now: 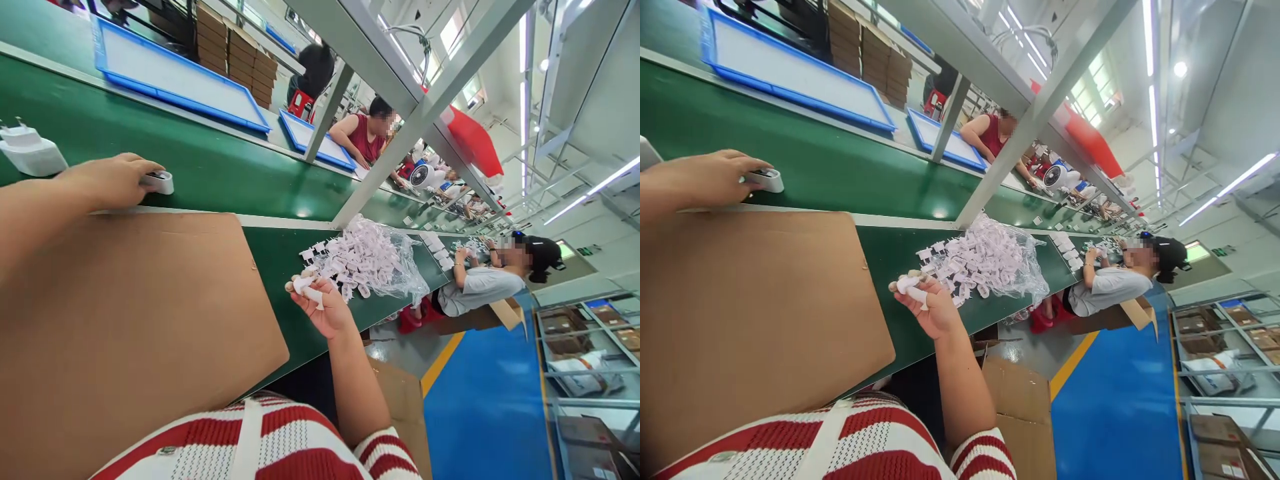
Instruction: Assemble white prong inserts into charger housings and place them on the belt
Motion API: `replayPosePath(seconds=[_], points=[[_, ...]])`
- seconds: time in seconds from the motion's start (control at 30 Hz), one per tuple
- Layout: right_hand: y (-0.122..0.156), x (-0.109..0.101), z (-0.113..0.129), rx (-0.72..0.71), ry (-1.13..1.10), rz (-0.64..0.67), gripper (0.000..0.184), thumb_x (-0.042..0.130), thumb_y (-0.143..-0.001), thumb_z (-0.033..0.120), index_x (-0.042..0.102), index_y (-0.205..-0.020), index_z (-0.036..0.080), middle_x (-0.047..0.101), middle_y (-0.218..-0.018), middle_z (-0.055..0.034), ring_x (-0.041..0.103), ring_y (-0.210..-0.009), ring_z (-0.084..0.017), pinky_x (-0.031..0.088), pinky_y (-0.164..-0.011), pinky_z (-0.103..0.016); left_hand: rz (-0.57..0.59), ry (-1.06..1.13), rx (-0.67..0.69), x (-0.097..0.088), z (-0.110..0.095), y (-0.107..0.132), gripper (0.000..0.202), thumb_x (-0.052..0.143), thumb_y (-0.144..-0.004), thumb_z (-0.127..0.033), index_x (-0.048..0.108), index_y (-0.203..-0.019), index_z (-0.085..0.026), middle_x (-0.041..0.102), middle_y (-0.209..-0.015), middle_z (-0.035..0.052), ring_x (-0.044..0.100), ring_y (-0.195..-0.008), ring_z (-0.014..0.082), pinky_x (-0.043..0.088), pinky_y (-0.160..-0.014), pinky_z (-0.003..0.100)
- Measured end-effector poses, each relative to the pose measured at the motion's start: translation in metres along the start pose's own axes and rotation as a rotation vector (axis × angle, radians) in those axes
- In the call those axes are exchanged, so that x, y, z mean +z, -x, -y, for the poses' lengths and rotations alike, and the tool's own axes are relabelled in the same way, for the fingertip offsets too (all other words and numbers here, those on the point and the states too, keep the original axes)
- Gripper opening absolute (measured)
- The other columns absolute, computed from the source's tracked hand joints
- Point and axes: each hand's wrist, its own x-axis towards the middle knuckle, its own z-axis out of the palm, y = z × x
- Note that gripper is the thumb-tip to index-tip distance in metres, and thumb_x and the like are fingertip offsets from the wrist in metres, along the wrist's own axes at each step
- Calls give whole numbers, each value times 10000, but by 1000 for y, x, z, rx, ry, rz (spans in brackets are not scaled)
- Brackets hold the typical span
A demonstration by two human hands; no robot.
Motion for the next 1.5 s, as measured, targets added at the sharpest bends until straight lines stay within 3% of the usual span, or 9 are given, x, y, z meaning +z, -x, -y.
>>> replayPosePath(seconds=[0.07,0.2,0.37,0.53,0.7,0.87,1.0,1.2,1.5], points=[[0,1,-3,23,-31,15,428,992,-634,337,707,-929,218,803,-1036,-54,785,-1064,-243,653,-924,-350,36,-72,-46,-5,-4,0,721,210,-1139,-529,436,-1586,-11,389,-1672,147,472,-1429,311,366,-1255,573],[-5,1,-10,16,4,-70,367,981,-654,331,707,-873,221,770,-914,-12,714,-820,-142,600,-717,-239,-114,-74,43,0,-36,41,657,364,-1083,-518,526,-1536,-70,516,-1536,110,557,-1304,282,456,-1184,490],[-18,10,-18,25,87,-89,361,948,-671,330,743,-956,251,758,-944,8,640,-732,-109,537,-623,-218,88,208,225,53,-72,125,533,534,-928,-502,693,-1285,-140,706,-1241,114,661,-1072,277,541,-956,376],[-23,28,-25,-28,319,-68,330,926,-690,402,800,-940,227,767,-910,-28,637,-738,-145,531,-633,-269,49,414,321,96,-75,167,484,513,-944,-601,722,-1113,-199,721,-1087,108,678,-982,274,545,-837,366],[-20,40,-26,-157,610,98,345,878,-753,366,793,-1074,270,765,-1111,-56,719,-1000,-227,593,-865,-358,10,590,316,100,-70,167,462,621,-901,-617,718,-1096,-209,742,-1111,98,678,-1032,273,565,-898,367],[-23,59,-16,-613,1426,167,249,629,-964,199,781,-1156,249,672,-1009,-76,616,-990,-245,545,-864,-385,23,667,306,101,-68,165,436,622,-903,-604,770,-1034,-215,750,-1009,80,679,-961,259,557,-842,353],[-31,77,-12,-749,1843,375,285,578,-940,65,754,-1116,203,628,-987,-85,551,-950,-254,508,-828,-382,33,683,295,103,-66,164,419,600,-887,-590,774,-910,-209,731,-956,76,667,-905,250,535,-799,350],[-41,81,-11,-771,1901,480,317,559,-904,31,736,-1089,219,648,-994,-69,541,-942,-243,497,-812,-362,23,685,296,109,-63,162,422,596,-887,-591,790,-890,-216,716,-961,75,666,-911,253,513,-804,358],[-39,85,-14,-813,1955,482,258,556,-859,-11,672,-906,215,601,-929,-61,509,-887,-233,459,-760,-358,17,663,300,114,-60,162,347,657,-893,-530,768,-842,-206,696,-933,67,658,-876,239,503,-796,344]])
